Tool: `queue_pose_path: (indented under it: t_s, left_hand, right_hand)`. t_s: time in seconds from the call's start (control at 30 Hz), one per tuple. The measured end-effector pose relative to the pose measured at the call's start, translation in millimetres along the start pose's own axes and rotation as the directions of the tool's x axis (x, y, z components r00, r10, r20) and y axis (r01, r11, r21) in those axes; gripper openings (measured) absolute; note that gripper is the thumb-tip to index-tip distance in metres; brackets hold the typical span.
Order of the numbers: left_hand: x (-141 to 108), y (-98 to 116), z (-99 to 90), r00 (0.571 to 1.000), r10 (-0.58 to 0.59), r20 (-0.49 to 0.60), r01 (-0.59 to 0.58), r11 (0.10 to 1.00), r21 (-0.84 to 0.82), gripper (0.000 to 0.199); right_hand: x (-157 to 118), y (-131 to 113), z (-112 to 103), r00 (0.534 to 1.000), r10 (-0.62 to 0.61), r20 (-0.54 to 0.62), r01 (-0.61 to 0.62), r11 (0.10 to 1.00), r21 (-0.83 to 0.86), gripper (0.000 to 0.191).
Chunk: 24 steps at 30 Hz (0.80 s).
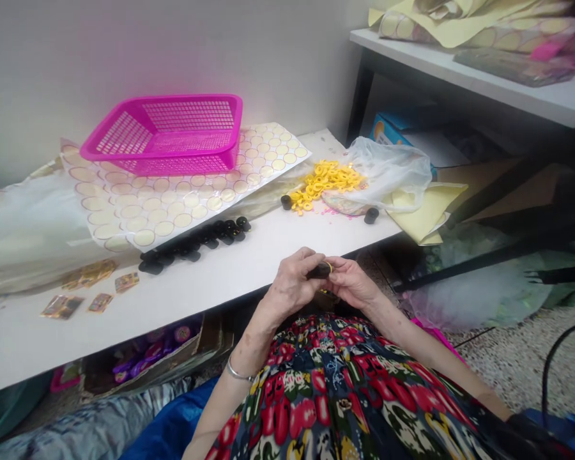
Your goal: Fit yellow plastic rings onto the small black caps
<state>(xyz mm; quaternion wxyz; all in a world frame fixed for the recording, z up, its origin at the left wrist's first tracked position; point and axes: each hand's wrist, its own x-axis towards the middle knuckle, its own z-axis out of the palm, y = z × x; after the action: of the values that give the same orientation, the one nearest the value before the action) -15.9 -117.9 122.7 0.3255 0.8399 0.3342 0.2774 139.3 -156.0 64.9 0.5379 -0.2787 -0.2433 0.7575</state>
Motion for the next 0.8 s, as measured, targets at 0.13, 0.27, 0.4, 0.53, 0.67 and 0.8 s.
queue_pose_path:
  t_s: [0.13, 0.27, 0.4, 0.53, 0.67, 0.8]
  left_hand:
    - [2, 1, -4.1, 0.996, -0.081, 0.04, 0.082, 0.997, -0.016, 0.016]
    - [1, 4, -5.6, 0.983, -0.156, 0.095, 0.155, 0.988, 0.017, 0.005]
    - [-2, -3, -5.8, 0.967, -0.225, 0.118, 0.236, 0.968, -0.086, 0.009]
    - [-5, -12, -1.1, 0.955, -0.295, 0.037, 0.284, 0.869, -0.404, 0.027]
    - [-8, -15, 2.7, 0.957, -0.29, 0.025, 0.251, 0.779, -0.575, 0.03]
    - [-8, -14, -0.6, 0.974, -0.215, 0.069, 0.213, 0.772, -0.6, 0.029]
  right_hand:
    - [1, 5, -3, 0.999, 0.021, 0.027, -0.022, 0.999, 0.037, 0.036]
    - [0, 7, -3, 0.999, 0.006, -0.031, -0.007, 1.0, -0.019, 0.03]
    - [-1, 5, 4, 0.993, -0.04, -0.107, 0.026, 0.992, -0.123, 0.025]
    - [-1, -1, 11, 0.985, -0.117, -0.123, 0.098, 0.983, -0.153, 0.027]
    - [-2, -5, 10, 0.994, -0.095, -0.05, 0.089, 0.99, -0.108, 0.028]
    - [-4, -9, 7, 0.999, -0.044, 0.011, 0.045, 0.993, -0.113, 0.034]
